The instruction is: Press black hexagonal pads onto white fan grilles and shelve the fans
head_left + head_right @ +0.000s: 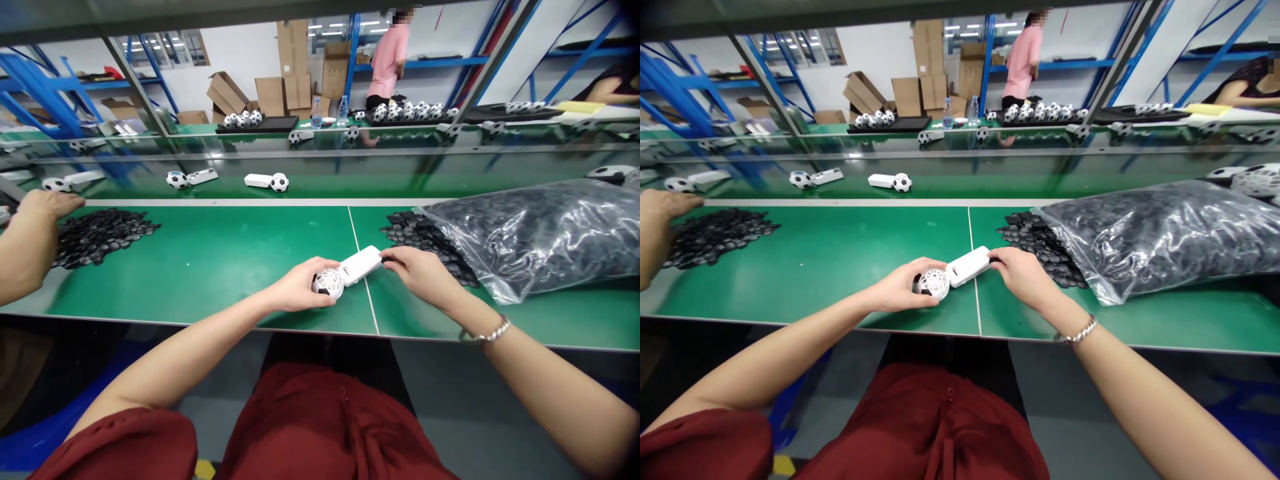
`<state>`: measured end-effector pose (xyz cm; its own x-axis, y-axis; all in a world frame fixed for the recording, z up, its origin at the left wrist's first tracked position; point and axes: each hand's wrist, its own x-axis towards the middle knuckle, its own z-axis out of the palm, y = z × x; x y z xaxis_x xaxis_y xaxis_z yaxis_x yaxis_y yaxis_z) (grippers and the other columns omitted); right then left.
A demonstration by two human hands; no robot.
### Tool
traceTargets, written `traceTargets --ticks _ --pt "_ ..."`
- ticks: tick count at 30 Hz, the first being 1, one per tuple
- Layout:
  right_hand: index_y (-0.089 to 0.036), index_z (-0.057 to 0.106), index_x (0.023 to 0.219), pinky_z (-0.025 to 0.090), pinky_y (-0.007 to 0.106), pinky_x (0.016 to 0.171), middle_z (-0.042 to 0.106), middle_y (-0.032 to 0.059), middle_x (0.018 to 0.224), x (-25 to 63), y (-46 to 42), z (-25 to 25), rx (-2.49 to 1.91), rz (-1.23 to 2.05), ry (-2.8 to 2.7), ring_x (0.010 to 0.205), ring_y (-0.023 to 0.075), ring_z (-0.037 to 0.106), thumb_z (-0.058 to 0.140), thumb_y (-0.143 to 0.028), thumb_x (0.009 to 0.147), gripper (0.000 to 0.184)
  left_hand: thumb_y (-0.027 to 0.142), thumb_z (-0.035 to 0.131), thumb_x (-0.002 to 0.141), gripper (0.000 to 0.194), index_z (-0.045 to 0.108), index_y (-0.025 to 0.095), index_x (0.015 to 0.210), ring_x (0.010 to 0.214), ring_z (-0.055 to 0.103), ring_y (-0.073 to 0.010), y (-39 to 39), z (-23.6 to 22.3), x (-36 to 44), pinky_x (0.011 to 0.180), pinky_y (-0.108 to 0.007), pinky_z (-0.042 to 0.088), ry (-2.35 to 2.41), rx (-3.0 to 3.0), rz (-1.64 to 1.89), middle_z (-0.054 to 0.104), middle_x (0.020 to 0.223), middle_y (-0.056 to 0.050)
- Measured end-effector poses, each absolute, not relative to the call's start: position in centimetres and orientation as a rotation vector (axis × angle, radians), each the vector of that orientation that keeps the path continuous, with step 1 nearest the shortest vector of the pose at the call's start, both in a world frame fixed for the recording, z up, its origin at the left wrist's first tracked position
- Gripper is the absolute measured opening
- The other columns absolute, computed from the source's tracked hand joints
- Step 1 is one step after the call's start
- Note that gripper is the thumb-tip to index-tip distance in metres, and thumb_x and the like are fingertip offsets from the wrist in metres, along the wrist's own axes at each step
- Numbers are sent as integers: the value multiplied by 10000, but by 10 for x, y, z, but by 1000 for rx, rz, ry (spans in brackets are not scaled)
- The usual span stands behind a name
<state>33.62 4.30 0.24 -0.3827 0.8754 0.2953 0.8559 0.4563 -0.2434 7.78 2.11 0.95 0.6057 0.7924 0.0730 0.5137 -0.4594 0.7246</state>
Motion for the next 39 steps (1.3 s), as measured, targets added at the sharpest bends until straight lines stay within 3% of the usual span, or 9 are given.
traceTargets --ticks 3,6,11,18,23,28,33,39 --pt "-213 608 871 489 305 688 670 20 836 318 21 10 -1279 393 -2193 734 182 620 509 -238 833 109 259 665 673 581 469 167 1212 1101 495 -227 23 10 75 955 -359 387 989 2182 519 506 1220 -93" --pt "-209 600 861 475 292 703 650 25 846 301 4 14 -1119 528 -2183 764 170 598 510 -235 840 96 251 651 683 563 468 147 1205 1093 497 -220 24 9 75 952 -348 388 969 2197 524 507 1207 -100" --pt "-197 597 988 463 306 733 619 59 900 290 -1 15 -1032 568 -2278 812 171 577 443 -200 870 194 251 644 684 541 477 152 1189 1094 497 -216 25 9 76 957 -338 386 942 2216 526 516 1189 -94" --pt "-195 556 849 455 278 613 634 11 754 287 1 10 -1219 711 -2239 655 157 576 496 -191 831 62 216 614 676 542 469 170 1197 1106 492 -221 28 11 72 957 -342 391 903 2230 486 517 1205 -80" --pt "-187 558 991 459 322 783 636 63 996 284 1 2 -1058 619 -2315 895 185 588 435 -163 857 183 174 585 644 532 480 157 1165 1097 498 -230 25 14 75 955 -354 394 993 2188 479 510 1205 -92" --pt "-192 589 855 453 277 664 633 24 814 283 1 2 -1094 691 -2264 718 155 578 496 -193 847 93 153 574 631 525 474 148 1146 1052 511 -222 22 12 77 920 -346 412 1016 2171 506 513 1172 -89" --pt "-187 618 835 437 262 653 626 14 784 281 2 4 -1039 741 -2210 693 138 556 550 -191 826 70 133 588 633 517 474 140 1138 1035 507 -214 22 9 79 907 -347 412 1018 2153 527 510 1156 -93" --pt "-189 634 812 433 248 665 651 1 776 276 9 -1 -1014 760 -2205 709 132 576 561 -157 816 80 269 682 653 462 505 162 1066 1012 515 -216 18 5 85 900 -360 411 1090 2116 631 534 1087 -70"
